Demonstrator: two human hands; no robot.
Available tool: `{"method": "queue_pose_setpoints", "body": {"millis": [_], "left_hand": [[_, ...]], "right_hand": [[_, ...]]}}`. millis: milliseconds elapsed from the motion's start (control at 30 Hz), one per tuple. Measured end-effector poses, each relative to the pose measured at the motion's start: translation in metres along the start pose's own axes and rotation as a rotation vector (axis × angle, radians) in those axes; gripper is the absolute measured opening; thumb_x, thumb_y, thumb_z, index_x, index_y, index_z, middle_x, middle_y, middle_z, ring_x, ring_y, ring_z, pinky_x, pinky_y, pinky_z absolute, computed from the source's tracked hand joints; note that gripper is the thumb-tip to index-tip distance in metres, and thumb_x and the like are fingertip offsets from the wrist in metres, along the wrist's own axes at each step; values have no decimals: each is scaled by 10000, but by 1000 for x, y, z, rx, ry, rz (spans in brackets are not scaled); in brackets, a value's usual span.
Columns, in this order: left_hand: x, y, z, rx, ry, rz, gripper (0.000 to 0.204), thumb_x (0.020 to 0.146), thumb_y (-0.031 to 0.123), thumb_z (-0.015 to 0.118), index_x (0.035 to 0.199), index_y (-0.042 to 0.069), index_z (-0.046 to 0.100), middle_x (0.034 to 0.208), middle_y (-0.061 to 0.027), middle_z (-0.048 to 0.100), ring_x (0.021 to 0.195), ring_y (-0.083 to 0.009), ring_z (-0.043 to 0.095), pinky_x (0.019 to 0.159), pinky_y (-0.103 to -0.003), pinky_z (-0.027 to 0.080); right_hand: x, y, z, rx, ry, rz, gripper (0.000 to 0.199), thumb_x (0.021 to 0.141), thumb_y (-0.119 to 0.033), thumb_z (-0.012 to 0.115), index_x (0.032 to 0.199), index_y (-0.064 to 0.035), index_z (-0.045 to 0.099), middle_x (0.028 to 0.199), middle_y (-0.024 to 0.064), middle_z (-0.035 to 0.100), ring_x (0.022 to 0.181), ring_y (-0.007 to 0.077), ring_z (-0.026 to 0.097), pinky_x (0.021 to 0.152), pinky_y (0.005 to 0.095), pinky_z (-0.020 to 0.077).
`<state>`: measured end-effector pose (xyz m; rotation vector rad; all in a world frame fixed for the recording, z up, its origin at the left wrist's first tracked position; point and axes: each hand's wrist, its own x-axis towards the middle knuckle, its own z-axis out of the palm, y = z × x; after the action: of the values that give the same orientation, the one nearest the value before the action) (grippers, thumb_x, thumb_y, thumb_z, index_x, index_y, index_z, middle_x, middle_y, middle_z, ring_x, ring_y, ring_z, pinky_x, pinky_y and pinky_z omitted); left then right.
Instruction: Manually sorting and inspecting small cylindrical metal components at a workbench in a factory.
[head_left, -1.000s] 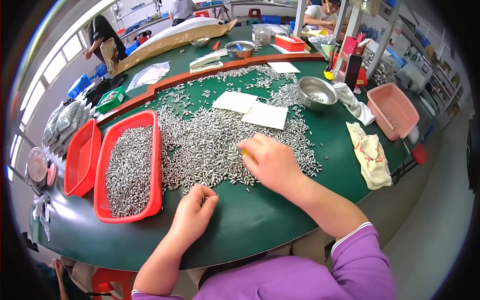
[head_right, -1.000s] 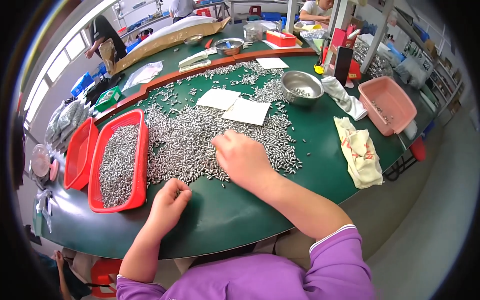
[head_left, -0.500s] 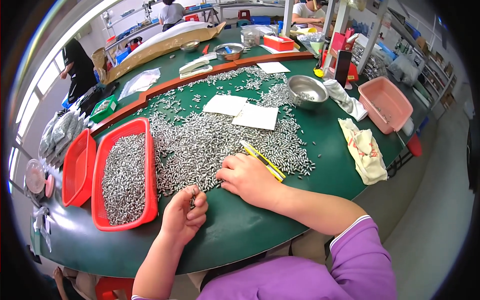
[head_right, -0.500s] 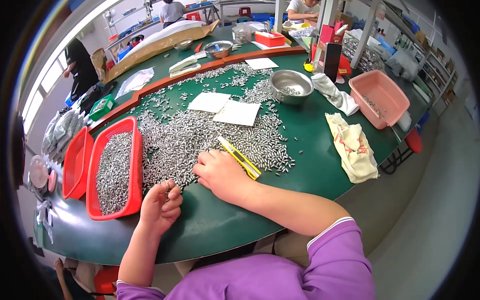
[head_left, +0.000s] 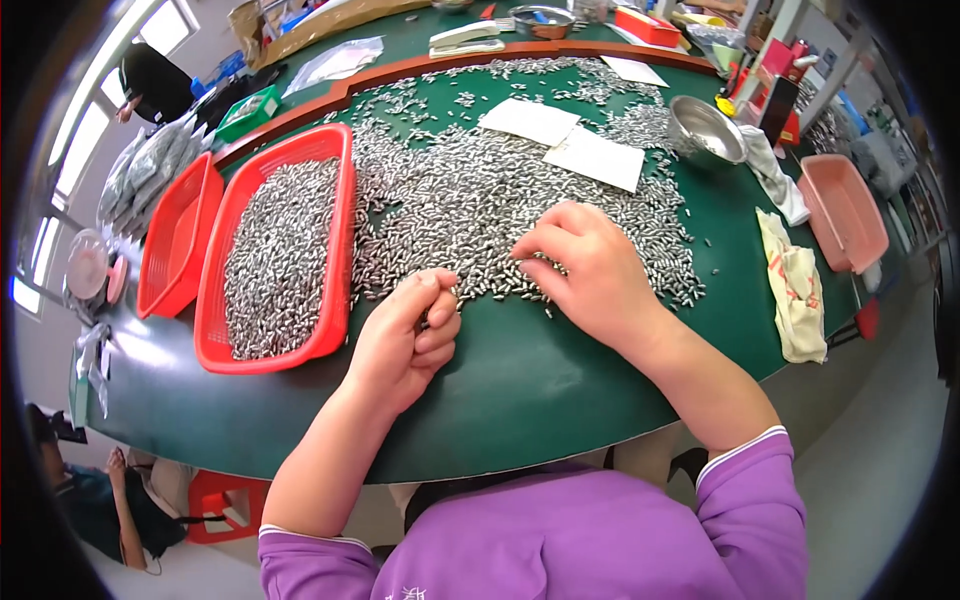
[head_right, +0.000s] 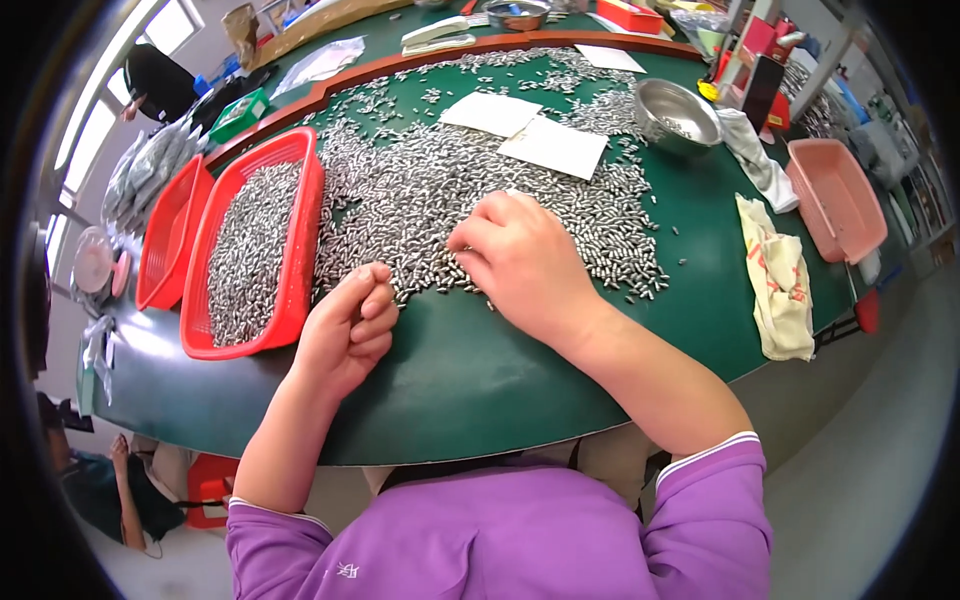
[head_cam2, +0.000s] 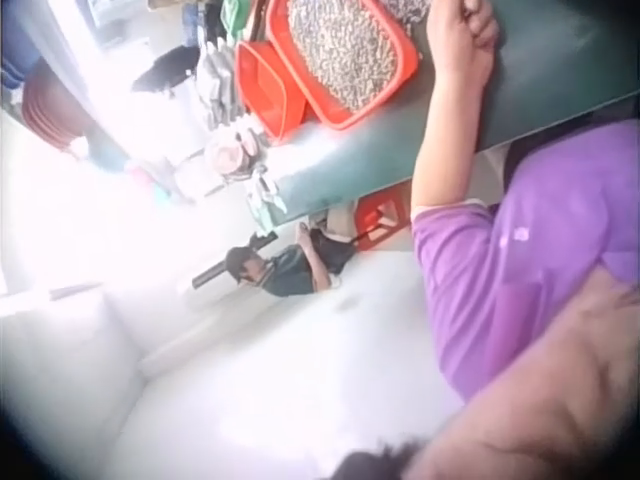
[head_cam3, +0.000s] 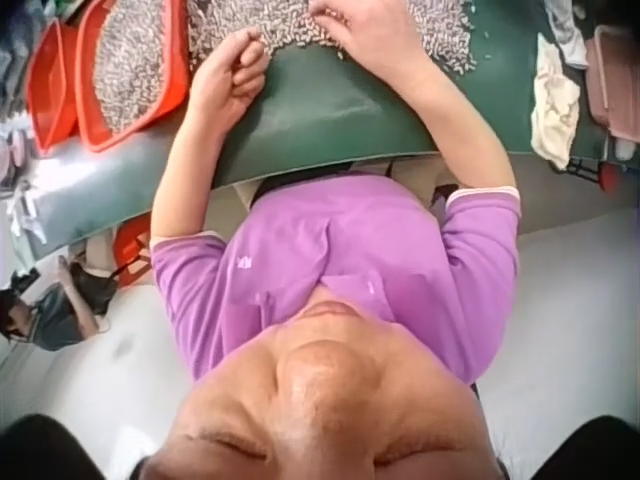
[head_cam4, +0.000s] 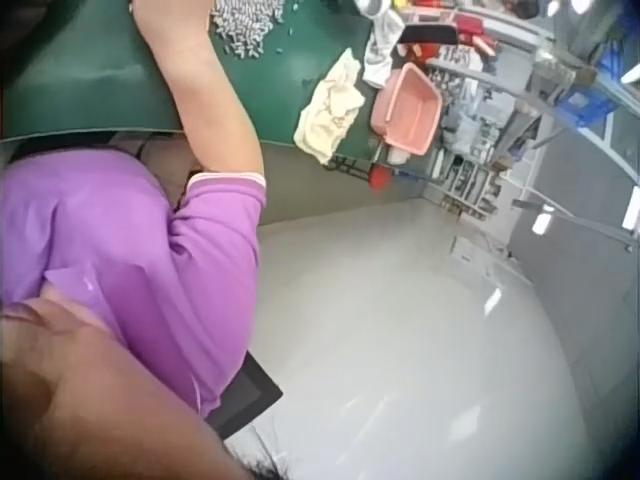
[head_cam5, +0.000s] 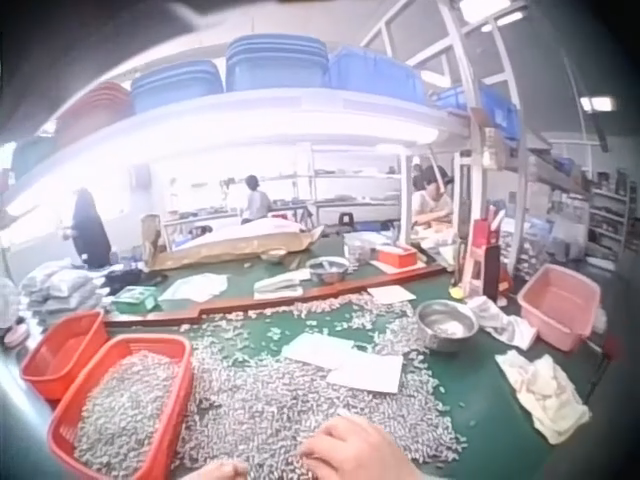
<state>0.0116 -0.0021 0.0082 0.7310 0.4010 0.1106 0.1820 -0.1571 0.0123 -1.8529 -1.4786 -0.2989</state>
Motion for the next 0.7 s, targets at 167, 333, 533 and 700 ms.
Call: {"method": "queue_pose_setpoints", "body": {"millis": [167,333,533,700], "left_hand": [[2,2,2,-16,73,-16,152,951,67,460,1100,52,490,784,-24,494,501,-53,323,415,-197,236],[-1,2,3,63,53,-36,165,937,66,496,1101,59,515,792,-18,508,500,-49,334,407,-188,231],[4,-8,4,96,-6,-57,131,981,187,531,1057,83,553,766,18,521,484,-30,325,412,-188,225],[2,-12,2,160,-72,-88,96,957,186,579,990,104,542,753,33,515,474,-17,308,406,-189,207]], "right_hand": [[-3,-4,6,61,-136,-72,119,736,-93,748,834,-103,681,872,49,569,865,253,581,768,387,472],[-1,-10,12,-6,-214,-102,118,723,-147,738,803,-118,655,900,36,547,903,249,553,795,395,450],[-5,-18,10,-68,-234,-98,132,724,-107,738,801,-95,632,905,48,543,918,270,547,811,399,442],[-3,-20,8,131,-109,-20,153,794,-37,694,909,-70,599,889,85,623,859,292,600,769,405,477]]}}
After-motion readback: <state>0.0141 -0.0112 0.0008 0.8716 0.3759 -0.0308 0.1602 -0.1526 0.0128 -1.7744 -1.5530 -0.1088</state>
